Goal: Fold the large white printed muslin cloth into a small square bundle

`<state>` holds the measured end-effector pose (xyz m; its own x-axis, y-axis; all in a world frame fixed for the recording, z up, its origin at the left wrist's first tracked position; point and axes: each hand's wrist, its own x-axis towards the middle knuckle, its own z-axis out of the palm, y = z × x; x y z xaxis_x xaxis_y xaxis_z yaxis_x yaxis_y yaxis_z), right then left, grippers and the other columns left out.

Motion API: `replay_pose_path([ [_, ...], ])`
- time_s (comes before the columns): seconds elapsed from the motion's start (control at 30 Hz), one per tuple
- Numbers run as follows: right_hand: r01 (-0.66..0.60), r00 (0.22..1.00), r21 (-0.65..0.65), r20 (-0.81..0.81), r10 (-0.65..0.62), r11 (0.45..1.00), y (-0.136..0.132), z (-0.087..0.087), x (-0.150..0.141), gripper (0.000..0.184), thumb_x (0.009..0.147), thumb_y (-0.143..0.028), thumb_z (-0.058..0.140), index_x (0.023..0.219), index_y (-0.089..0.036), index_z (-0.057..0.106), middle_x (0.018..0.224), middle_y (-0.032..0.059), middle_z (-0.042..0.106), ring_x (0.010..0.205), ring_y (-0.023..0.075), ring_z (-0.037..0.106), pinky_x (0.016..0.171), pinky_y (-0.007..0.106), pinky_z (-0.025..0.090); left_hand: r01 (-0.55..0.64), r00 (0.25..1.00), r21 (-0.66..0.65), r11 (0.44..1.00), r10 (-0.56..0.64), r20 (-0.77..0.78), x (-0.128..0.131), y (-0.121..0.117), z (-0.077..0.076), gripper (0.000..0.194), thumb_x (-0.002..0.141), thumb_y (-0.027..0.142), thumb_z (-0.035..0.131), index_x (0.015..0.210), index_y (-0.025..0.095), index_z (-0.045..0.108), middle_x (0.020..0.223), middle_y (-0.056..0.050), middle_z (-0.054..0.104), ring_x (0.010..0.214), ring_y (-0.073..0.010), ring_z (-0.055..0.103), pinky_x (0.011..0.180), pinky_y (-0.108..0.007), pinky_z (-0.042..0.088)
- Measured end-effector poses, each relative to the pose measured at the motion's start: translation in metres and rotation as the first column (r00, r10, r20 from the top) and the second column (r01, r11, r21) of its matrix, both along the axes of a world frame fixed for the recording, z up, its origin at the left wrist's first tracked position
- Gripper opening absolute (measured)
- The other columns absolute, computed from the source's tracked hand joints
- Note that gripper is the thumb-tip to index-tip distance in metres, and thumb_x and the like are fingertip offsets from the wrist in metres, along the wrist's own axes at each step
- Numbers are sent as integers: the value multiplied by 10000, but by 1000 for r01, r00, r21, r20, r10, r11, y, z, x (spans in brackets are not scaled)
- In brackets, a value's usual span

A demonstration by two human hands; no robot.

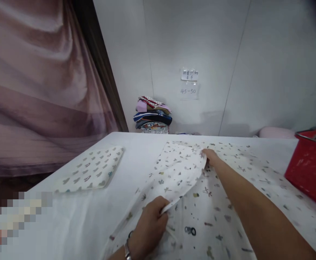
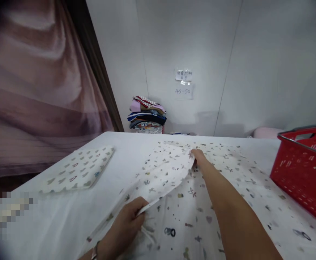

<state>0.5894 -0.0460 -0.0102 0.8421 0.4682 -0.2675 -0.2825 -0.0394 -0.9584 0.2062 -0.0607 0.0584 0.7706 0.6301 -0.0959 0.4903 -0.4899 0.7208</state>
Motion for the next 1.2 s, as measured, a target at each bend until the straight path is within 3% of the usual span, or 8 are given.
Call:
replay_pose_path([
  [0.1,-6,997,-1,-72,6,1000,-5,8,-3,64,698,-101,593,747,-138,576,509,-1,563,503,150,558,422,220,432,-87,985,-473,877,146,88,3,6,-1,167,626,155,364,696,197,509,606,29,510,573,-119,481,537,-211,380],
  [0.2,-33,994,97,-103,43,995,-7,27,-7,63,729,-100,523,757,-145,557,552,15,595,549,154,592,487,231,484,-75,971,-602,795,196,138,-8,19,2,182,553,146,377,676,183,506,554,49,473,517,-96,443,502,-193,347],
  [0.4,-125,981,313,-105,165,942,7,79,-30,160,774,-59,450,791,-167,566,699,15,646,621,113,609,586,202,531,-135,985,-11,991,133,-113,-66,47,21,150,537,115,447,641,188,526,677,21,566,690,-151,513,573,-221,366],
  [0.5,-193,962,444,-89,257,875,30,109,-58,183,785,-53,463,812,-161,609,792,36,663,667,117,618,597,208,539,-193,938,104,976,215,-271,-102,64,27,118,548,134,489,649,191,512,713,-1,585,686,-171,531,590,-251,398],
  [0.7,-313,928,573,13,373,758,77,165,-133,211,861,-82,422,854,-131,626,988,86,634,802,123,623,644,216,529,-313,914,-233,921,226,-336,-175,111,39,211,515,128,472,715,176,522,630,16,539,535,-150,543,492,-249,426],
  [0.97,-232,954,630,0,299,741,139,199,-178,250,887,-84,351,788,-158,568,897,42,633,788,125,617,606,238,555,-354,864,329,876,441,-244,-232,158,63,147,619,117,424,686,182,538,707,-15,600,701,-160,550,606,-236,358],
  [1.1,-276,941,618,18,338,736,186,213,-188,260,920,-137,299,828,-165,541,879,38,626,796,131,617,608,273,554,-448,842,472,760,536,-64,-239,183,49,180,681,144,398,777,196,543,761,-34,607,716,-168,545,629,-250,353],
  [1.2,-322,932,562,45,361,762,230,222,-199,266,937,-202,273,832,-166,515,843,47,617,766,143,616,605,308,557,-539,836,349,767,538,110,-237,204,19,195,688,135,371,769,195,538,721,-5,590,692,-148,533,627,-235,358],
])
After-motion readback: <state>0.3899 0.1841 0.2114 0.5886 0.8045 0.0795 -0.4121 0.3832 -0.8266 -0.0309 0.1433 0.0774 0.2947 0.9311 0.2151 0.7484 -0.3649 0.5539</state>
